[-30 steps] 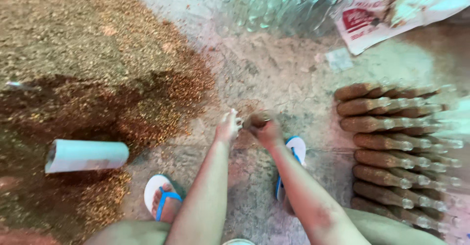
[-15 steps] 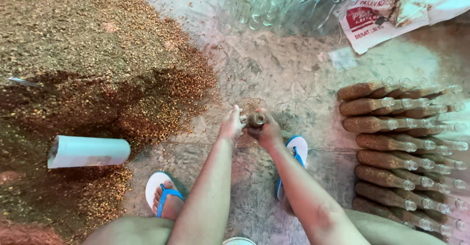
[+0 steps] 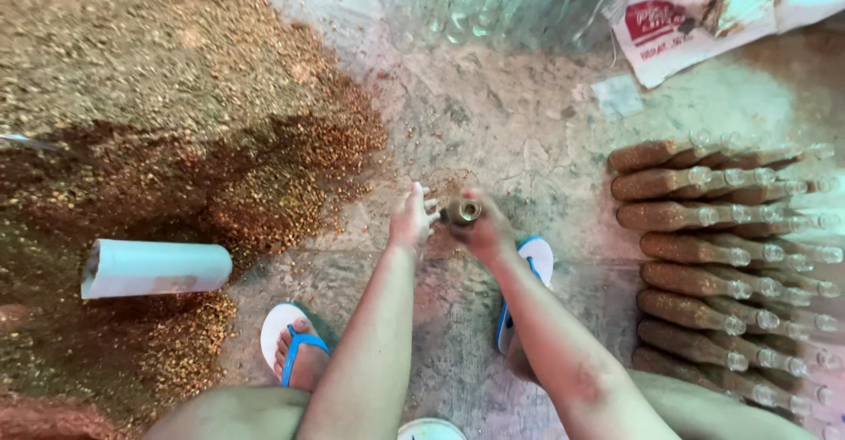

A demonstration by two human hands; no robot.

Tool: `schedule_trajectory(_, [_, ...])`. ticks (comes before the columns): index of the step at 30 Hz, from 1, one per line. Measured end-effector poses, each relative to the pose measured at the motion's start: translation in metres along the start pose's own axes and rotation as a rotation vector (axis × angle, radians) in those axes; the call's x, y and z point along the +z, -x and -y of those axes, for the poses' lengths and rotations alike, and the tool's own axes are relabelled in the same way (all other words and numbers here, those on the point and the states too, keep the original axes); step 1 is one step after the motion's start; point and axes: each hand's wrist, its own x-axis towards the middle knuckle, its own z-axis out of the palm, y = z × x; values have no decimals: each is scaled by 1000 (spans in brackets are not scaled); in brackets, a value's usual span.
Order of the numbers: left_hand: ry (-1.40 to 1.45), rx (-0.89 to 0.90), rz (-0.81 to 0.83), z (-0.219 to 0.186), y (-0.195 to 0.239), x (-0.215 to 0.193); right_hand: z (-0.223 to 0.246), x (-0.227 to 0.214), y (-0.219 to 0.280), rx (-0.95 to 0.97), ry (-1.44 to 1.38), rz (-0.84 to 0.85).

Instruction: The person scoops grain from a large pile on the floor into a plastic bottle using a small white cup. They then use a thin metal rod to push the grain down inside the bottle. This process is repeated for multiple bottles.

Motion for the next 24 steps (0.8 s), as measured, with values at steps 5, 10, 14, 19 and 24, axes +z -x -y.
schedule_trajectory(5, [20,-31,43,14,-12,-1,18,0,6,447,-706,49])
schedule_trajectory(10, [17,17,42,28,-29,5,10,11,-10,241,-591,172])
schedule_trajectory(14, [-25,14,47,2,0,14,33,-3,-11,183,-550,133])
schedule_trajectory(19, [-225,6,-26,24,-28,2,40,-11,6,51,-429,16])
schedule_trajectory(24, [-213,16,-29,22,-28,0,37,-6,3,444,-897,176])
